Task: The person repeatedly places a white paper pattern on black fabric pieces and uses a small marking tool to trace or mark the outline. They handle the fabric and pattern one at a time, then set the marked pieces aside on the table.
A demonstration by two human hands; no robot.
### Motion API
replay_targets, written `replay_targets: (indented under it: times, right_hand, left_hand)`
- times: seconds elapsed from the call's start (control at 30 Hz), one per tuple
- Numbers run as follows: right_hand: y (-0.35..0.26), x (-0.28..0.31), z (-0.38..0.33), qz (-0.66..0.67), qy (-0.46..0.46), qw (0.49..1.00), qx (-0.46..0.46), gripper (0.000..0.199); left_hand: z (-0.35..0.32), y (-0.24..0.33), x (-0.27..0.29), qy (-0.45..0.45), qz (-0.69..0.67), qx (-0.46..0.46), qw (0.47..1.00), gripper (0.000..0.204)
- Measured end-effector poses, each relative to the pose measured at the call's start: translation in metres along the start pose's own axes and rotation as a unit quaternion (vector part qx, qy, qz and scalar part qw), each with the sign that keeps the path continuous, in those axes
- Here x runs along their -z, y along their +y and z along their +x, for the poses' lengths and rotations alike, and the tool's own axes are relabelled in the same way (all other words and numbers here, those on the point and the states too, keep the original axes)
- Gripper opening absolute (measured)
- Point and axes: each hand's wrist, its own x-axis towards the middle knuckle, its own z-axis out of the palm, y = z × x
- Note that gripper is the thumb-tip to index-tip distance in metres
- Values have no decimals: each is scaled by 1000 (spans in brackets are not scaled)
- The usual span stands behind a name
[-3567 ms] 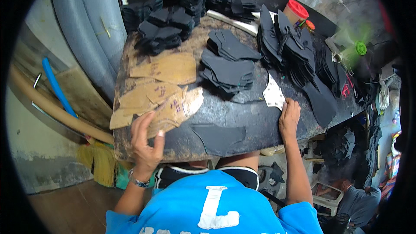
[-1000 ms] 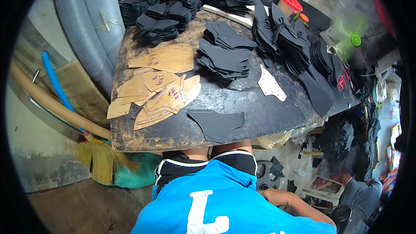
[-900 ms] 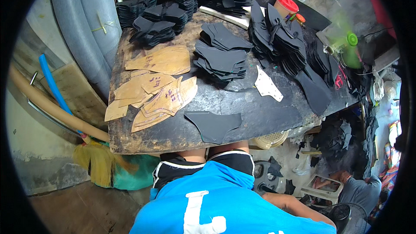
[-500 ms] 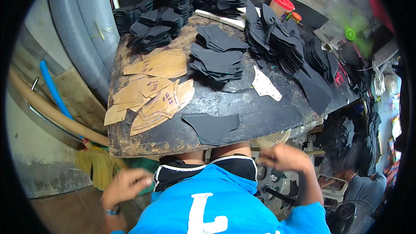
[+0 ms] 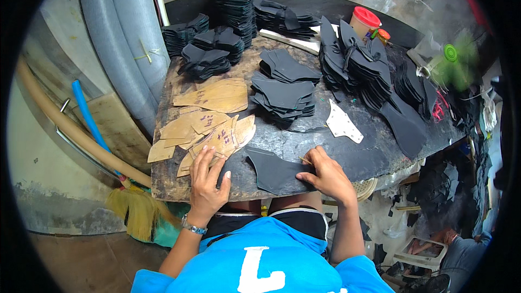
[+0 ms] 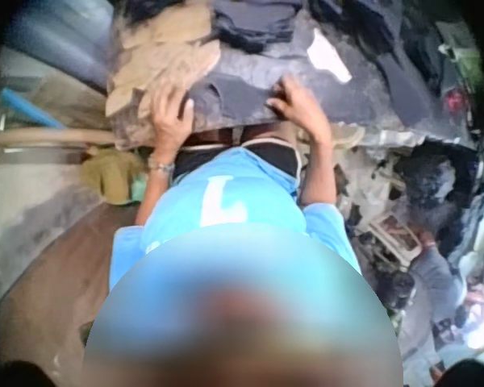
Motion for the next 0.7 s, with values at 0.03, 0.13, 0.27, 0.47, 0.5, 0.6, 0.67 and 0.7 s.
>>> replay_targets:
  times: [0.03,0.13,0.27,0.47,0.5,0.6,0.67,0.7]
  right_hand:
    - [0,-1,-1,0,9,1000,7,40]
    - [2,-3,-1,16,31,999,18,33]
    - [8,-2,2,82,47,995,15,27]
    - [18,-4,6,149,48,987,-31,22]
    - [19,-4,7,166,49,984,-38,22]
    - [20,-6,7,204,44,976,-58,21]
    - [20,-7,6,206,46,975,-63,20]
    - [19,-7,6,199,49,977,-63,20]
  left_hand:
    - [0,-1,0,6,-3,-8,1000,30]
    - [1,1,-1,19,-3,-8,1000,26]
    - [3,5,2,-10,13,-22,1000,31]
    - [4,4,6,-50,9,-82,995,39]
    - [4,4,5,-51,1,-83,995,39]
    - [3,1,5,-35,-2,-91,995,37]
    - [3,0,5,-26,0,-95,995,36]
    - [3,-1,5,-21,2,-94,995,35]
